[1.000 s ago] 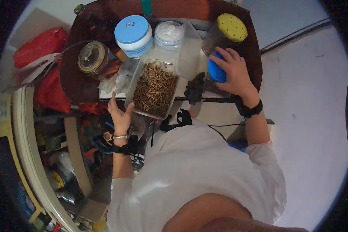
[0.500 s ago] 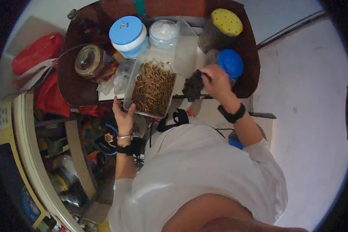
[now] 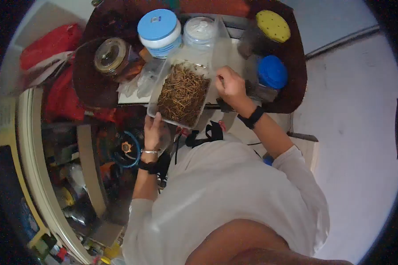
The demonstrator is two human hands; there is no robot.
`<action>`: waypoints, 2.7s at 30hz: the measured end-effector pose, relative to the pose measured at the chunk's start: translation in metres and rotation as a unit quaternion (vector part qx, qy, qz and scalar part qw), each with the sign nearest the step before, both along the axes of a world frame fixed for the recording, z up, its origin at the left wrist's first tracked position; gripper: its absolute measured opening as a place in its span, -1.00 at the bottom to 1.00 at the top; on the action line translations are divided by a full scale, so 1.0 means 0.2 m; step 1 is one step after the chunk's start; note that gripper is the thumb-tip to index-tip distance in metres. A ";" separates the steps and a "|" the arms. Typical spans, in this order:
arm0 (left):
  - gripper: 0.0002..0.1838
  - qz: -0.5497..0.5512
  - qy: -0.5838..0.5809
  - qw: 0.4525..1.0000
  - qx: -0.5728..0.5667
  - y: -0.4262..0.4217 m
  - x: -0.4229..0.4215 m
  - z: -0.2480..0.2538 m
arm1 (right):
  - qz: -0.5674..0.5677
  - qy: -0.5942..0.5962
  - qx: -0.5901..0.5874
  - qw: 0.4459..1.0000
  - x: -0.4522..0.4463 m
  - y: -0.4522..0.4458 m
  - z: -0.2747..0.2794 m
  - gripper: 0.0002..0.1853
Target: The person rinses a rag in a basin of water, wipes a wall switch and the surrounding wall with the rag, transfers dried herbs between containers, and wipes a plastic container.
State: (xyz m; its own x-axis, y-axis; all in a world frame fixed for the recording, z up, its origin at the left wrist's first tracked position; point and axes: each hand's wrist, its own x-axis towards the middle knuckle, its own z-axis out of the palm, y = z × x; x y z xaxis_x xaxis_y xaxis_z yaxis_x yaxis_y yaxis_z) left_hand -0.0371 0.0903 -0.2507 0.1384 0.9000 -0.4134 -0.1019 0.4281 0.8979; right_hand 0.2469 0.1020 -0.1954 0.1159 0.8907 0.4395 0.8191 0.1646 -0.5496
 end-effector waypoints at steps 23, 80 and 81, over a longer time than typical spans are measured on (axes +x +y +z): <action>-0.39 0.014 -0.047 0.998 -0.039 -0.01 0.12 0.11 | 0.510 0.111 -0.236 0.819 -0.37 0.00 -0.08 -0.79; -0.26 0.148 0.112 0.962 0.199 0.07 0.22 -0.17 | 0.063 -0.048 -0.080 0.994 -0.01 0.38 -0.20 -0.29; -0.26 0.149 0.112 0.962 0.200 0.09 0.22 -0.18 | 0.055 -0.068 -0.088 0.992 -0.01 0.39 -0.19 -0.29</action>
State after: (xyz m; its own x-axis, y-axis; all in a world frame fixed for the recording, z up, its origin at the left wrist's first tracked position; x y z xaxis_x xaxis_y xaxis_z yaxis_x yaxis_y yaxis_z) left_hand 0.0074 0.1087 -0.2869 -0.2031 0.9791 -0.0142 0.0488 0.0246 0.9985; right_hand 0.2440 0.1807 -0.2344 -0.0355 0.9589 0.2815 0.8704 0.1681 -0.4628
